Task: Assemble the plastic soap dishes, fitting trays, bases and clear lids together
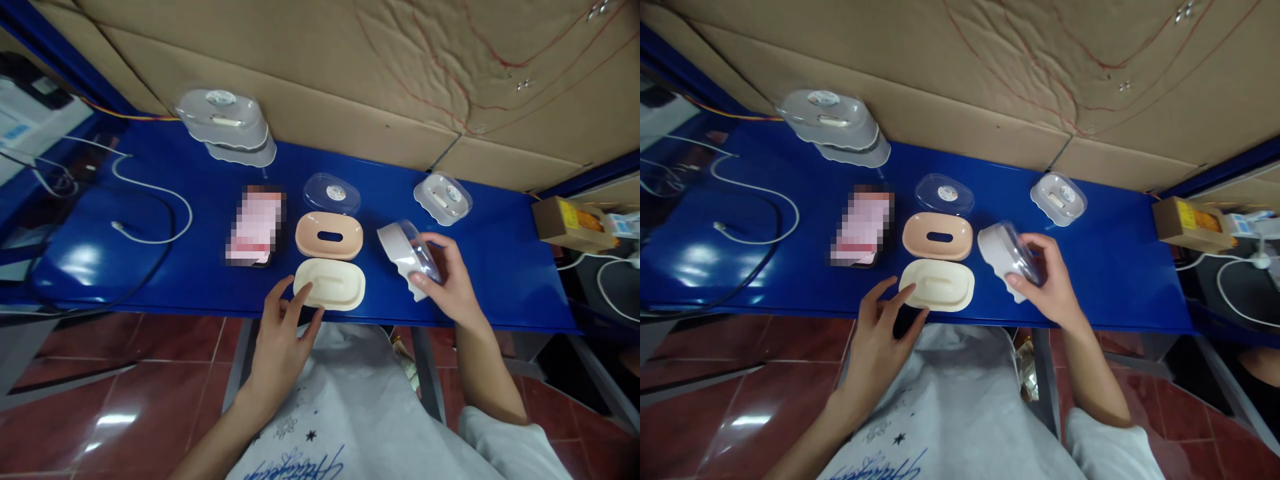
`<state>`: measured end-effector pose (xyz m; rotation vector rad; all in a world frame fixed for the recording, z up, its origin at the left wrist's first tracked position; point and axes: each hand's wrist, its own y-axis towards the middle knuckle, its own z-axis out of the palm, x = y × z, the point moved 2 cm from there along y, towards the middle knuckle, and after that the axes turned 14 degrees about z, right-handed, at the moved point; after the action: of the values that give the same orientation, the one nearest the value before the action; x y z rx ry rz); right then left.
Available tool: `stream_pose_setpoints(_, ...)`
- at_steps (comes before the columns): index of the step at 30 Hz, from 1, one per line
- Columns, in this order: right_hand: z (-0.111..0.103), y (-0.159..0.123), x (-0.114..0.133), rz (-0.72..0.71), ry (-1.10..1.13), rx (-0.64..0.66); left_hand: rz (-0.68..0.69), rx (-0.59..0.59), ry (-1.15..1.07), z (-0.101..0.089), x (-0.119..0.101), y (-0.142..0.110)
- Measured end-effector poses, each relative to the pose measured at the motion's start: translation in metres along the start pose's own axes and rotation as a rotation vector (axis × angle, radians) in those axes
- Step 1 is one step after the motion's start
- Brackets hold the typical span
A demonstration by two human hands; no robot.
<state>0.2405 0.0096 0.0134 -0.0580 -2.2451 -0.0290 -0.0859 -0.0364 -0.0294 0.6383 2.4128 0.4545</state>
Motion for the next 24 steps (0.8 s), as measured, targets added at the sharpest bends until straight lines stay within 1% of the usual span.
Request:
stream_pose_setpoints(2, 0.005, -0.010, 0.012, -0.045, 0.089, 0.065, 0.007, -0.015, -0.012, -0.002, -0.004, 0.000)
stream_pose_setpoints(3, 0.009, -0.014, 0.018, -0.073, 0.112, 0.095, -0.006, -0.031, -0.054, -0.003, -0.006, -0.001)
stream_pose_setpoints(4, 0.014, -0.018, 0.025, -0.104, 0.121, 0.129, -0.032, -0.051, -0.140, -0.003, -0.010, -0.003)
stream_pose_setpoints(6, 0.026, -0.024, 0.038, -0.175, 0.136, 0.231, -0.116, -0.075, -0.456, 0.002, -0.018, -0.005)
stream_pose_setpoints(8, 0.039, -0.027, 0.049, -0.262, 0.186, 0.368, -0.196, -0.081, -0.876, 0.009, -0.028, -0.005)
stream_pose_setpoints(9, 0.044, -0.028, 0.053, -0.298, 0.221, 0.427, -0.227, -0.095, -1.037, 0.013, -0.033, -0.004)
stream_pose_setpoints(11, 0.049, -0.026, 0.057, -0.321, 0.303, 0.486, -0.315, -0.131, -1.199, 0.018, -0.040, -0.001)
stream_pose_setpoints(13, 0.048, -0.022, 0.058, -0.289, 0.367, 0.468, -0.437, -0.158, -1.271, 0.023, -0.043, 0.001)
stream_pose_setpoints(15, 0.045, -0.020, 0.058, -0.274, 0.351, 0.433, -0.518, -0.172, -1.354, 0.028, -0.043, 0.002)
stream_pose_setpoints(17, 0.046, -0.019, 0.059, -0.268, 0.266, 0.382, -0.525, -0.147, -1.467, 0.032, -0.042, 0.003)
stream_pose_setpoints(20, 0.054, -0.024, 0.062, -0.241, 0.177, 0.311, -0.505, -0.084, -1.581, 0.037, -0.039, 0.003)
stream_pose_setpoints(22, 0.062, -0.030, 0.064, -0.230, 0.169, 0.304, -0.514, -0.083, -1.582, 0.041, -0.036, 0.000)
stream_pose_setpoints(24, 0.066, -0.033, 0.064, -0.209, 0.178, 0.309, -0.534, -0.097, -1.539, 0.044, -0.033, -0.003)
